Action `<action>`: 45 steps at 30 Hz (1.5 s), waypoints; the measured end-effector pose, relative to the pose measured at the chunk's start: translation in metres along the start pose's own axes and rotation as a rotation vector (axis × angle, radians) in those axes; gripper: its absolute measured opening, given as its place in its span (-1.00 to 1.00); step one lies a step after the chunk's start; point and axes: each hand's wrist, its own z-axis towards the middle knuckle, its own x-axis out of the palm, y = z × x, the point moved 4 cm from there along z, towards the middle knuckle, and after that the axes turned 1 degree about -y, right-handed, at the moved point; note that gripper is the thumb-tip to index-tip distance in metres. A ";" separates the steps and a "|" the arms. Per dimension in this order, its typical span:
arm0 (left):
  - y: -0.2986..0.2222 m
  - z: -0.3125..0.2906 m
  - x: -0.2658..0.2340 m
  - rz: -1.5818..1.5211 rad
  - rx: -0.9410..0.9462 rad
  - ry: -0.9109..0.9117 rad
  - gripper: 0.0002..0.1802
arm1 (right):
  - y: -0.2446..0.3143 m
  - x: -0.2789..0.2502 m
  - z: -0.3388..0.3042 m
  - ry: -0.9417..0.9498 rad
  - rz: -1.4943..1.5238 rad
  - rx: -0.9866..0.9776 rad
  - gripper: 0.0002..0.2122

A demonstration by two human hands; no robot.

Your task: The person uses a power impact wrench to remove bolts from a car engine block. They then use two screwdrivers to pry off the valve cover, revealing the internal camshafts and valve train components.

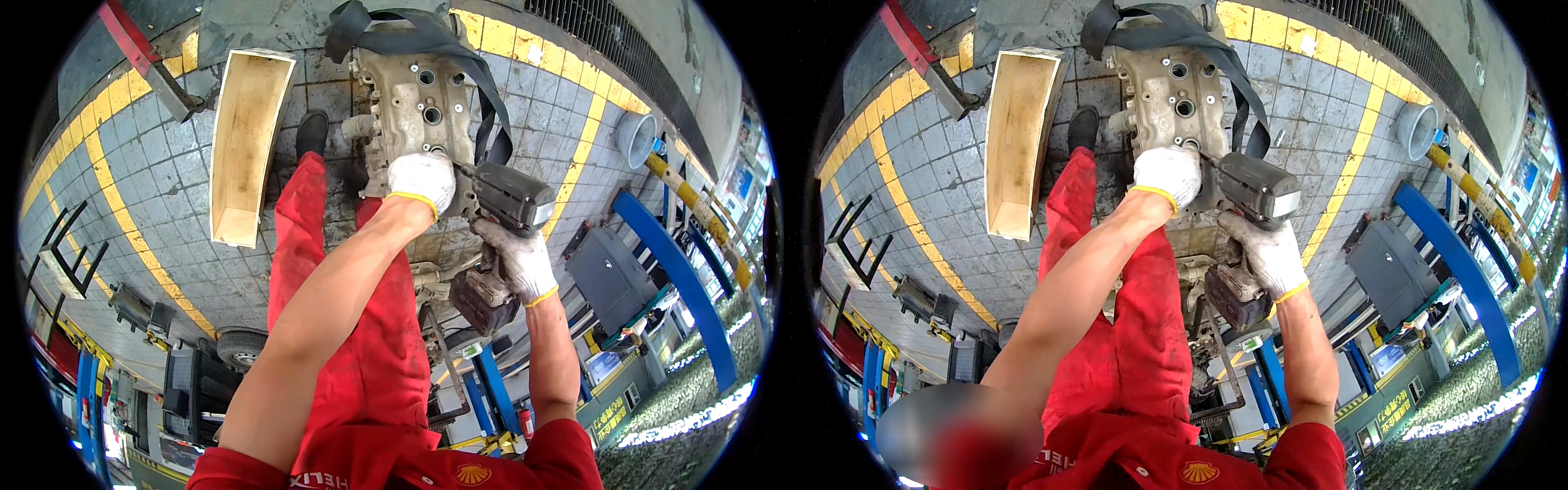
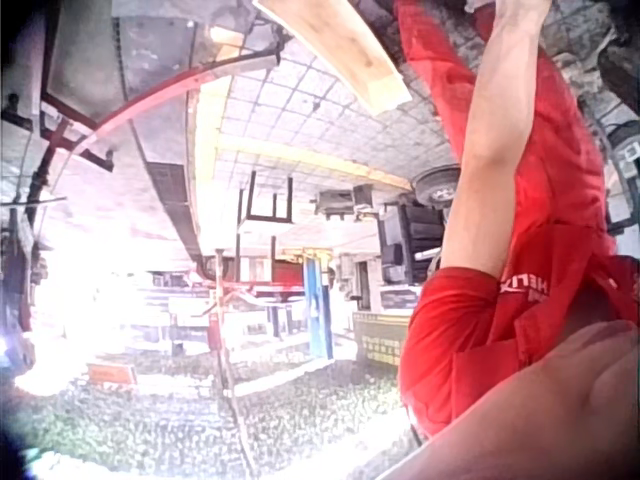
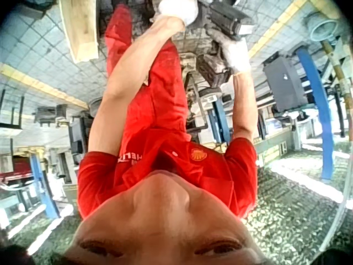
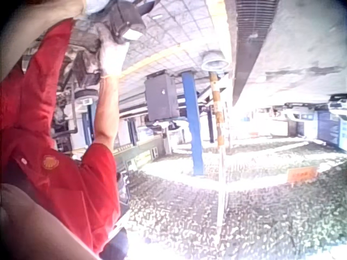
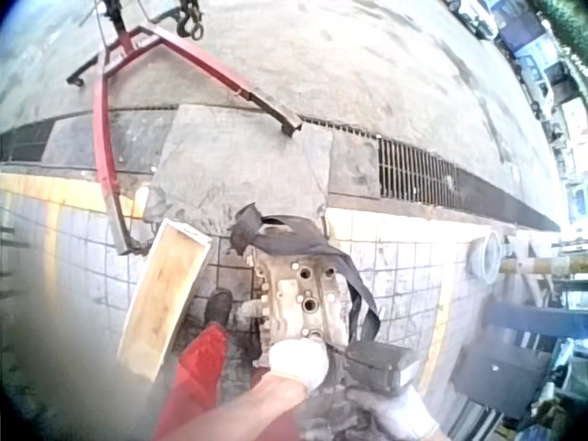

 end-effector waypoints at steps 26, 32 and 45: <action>-0.011 -0.011 0.019 0.099 0.086 -0.370 -0.67 | 0.044 0.016 0.036 0.131 -0.517 -0.077 -0.65; 0.013 -0.051 -0.014 0.083 0.244 -0.409 -0.70 | 0.043 0.013 0.041 0.132 -0.364 -0.132 -0.61; 0.025 -0.023 -0.022 0.110 0.203 -0.415 -0.74 | 0.077 0.031 0.065 0.160 -0.638 -0.200 -0.55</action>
